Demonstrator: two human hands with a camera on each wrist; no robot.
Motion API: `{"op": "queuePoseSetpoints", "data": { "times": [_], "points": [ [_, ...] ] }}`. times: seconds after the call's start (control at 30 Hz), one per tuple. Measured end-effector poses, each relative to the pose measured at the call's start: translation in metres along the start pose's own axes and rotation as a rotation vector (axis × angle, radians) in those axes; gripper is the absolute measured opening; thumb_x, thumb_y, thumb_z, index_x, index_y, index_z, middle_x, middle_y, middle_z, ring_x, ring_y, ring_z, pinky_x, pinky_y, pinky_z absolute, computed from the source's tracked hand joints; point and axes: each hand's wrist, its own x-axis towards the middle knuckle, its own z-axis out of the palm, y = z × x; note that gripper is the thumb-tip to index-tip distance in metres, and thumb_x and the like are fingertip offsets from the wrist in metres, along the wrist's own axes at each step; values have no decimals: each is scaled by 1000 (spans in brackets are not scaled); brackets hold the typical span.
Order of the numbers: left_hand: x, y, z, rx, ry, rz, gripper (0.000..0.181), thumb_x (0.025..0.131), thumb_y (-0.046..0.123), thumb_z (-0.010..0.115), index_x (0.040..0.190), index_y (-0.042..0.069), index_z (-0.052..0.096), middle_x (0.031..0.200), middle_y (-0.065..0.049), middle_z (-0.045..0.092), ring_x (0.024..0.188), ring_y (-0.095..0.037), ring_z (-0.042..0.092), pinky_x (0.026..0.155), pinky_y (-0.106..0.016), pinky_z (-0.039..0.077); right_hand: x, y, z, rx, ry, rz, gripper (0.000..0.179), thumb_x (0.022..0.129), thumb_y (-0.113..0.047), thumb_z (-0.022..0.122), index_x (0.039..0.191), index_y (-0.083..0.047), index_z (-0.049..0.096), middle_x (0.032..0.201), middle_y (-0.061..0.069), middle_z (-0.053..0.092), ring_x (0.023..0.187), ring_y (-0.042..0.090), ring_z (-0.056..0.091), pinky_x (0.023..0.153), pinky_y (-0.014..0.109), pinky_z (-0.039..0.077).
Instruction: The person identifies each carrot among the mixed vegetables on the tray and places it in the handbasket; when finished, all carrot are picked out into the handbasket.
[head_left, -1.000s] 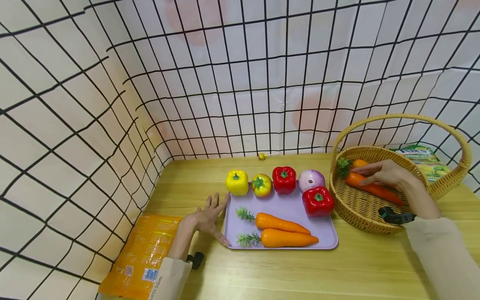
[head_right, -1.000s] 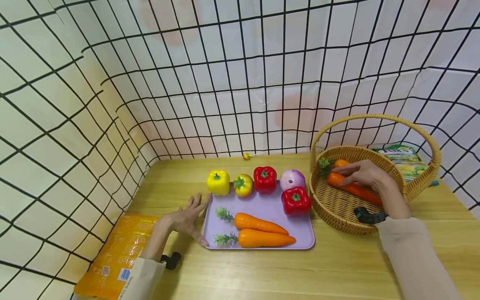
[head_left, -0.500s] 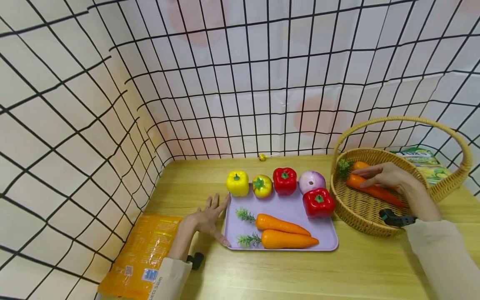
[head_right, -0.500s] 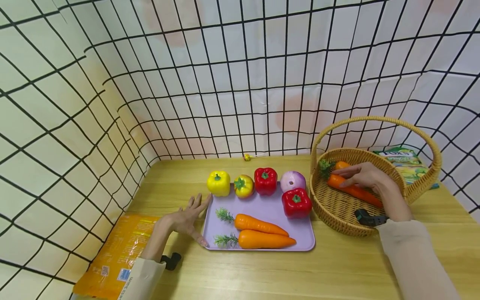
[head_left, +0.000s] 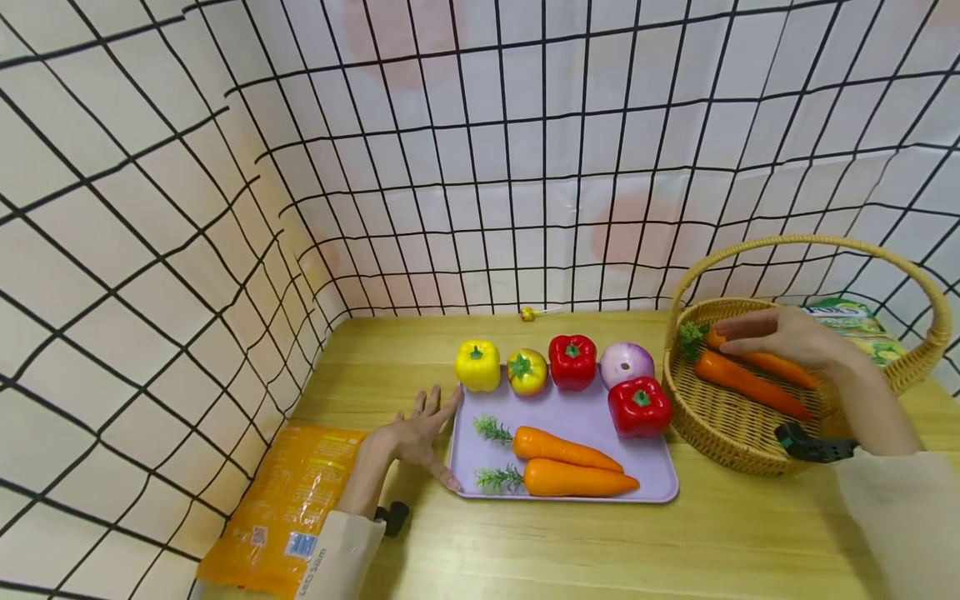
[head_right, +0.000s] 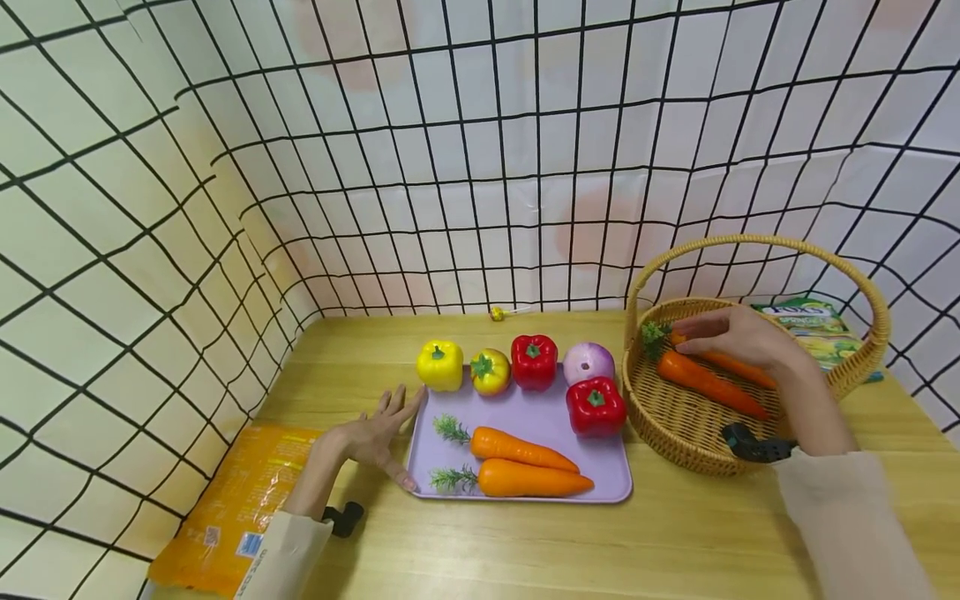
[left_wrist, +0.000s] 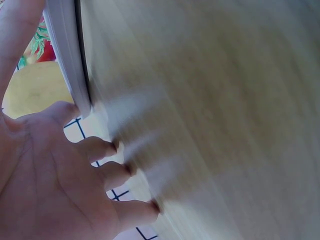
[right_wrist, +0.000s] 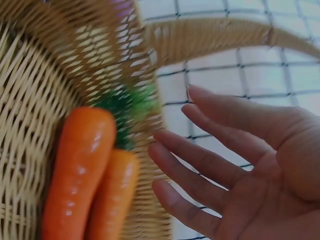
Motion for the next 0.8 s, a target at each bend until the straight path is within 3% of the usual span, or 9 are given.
{"op": "queuePoseSetpoints", "data": {
  "times": [0.03, 0.1, 0.2, 0.27, 0.33, 0.37, 0.6, 0.8],
  "points": [
    [0, 0, 0, 5, 2, 0, 144, 68, 51, 94, 167, 23, -8, 171, -24, -18, 160, -46, -14, 124, -75, 6, -3, -5, -1, -5, 2, -15, 64, 99, -48, 67, 144, -3, 59, 146, 25, 59, 133, 48, 54, 102, 69, 45],
    [1, -1, -1, 16, 8, 5, 145, 68, 51, 94, 167, 23, -8, 171, -25, -17, 159, -46, -13, 123, -76, 7, -11, -17, -1, -13, 1, -47, 61, 102, -47, 63, 144, -4, 59, 147, 27, 58, 134, 49, 52, 102, 70, 45],
    [2, -1, -1, 26, 16, 9, 145, 68, 52, 94, 167, 23, -8, 171, -25, -18, 159, -47, -12, 123, -76, 8, -23, -35, 0, -35, 22, -107, 50, 102, -44, 64, 141, -13, 65, 144, 20, 64, 125, 21, 63, 101, 46, 54],
    [2, -2, -2, 30, 16, 10, 146, 68, 52, 94, 167, 22, -8, 170, -25, -18, 159, -47, -12, 123, -76, 8, -31, -47, 3, -33, 30, -149, 44, 102, -42, 65, 138, -18, 67, 141, 15, 66, 118, -1, 60, 96, 27, 54],
    [2, -2, -2, 32, 16, 11, 146, 68, 52, 94, 167, 22, -8, 170, -25, -19, 159, -48, -13, 123, -76, 7, -39, -59, 8, -28, 41, -190, 38, 102, -40, 66, 135, -22, 69, 138, 9, 69, 109, -15, 56, 87, 13, 50],
    [3, -3, -3, 34, 15, 13, 146, 68, 52, 94, 167, 22, -9, 170, -25, -19, 159, -48, -13, 123, -76, 7, -42, -64, 12, -13, 42, -219, 36, 102, -37, 66, 134, -22, 69, 137, 9, 70, 107, -15, 58, 86, 12, 51],
    [3, 1, -4, 29, 0, 17, 145, 69, 53, 94, 167, 22, -9, 170, -25, -20, 159, -47, -14, 123, -75, 6, -56, -103, 46, 113, 23, -312, 35, 102, -30, 67, 137, -27, 67, 137, -1, 70, 114, -2, 65, 90, 16, 54],
    [3, -1, -2, 7, -13, 5, 145, 69, 52, 94, 167, 23, -10, 170, -24, -22, 159, -46, -16, 124, -75, 4, -48, -137, 86, 298, -105, -325, 46, 101, -32, 68, 146, -25, 59, 149, 6, 61, 132, 33, 61, 100, 36, 59]
  ]
}}
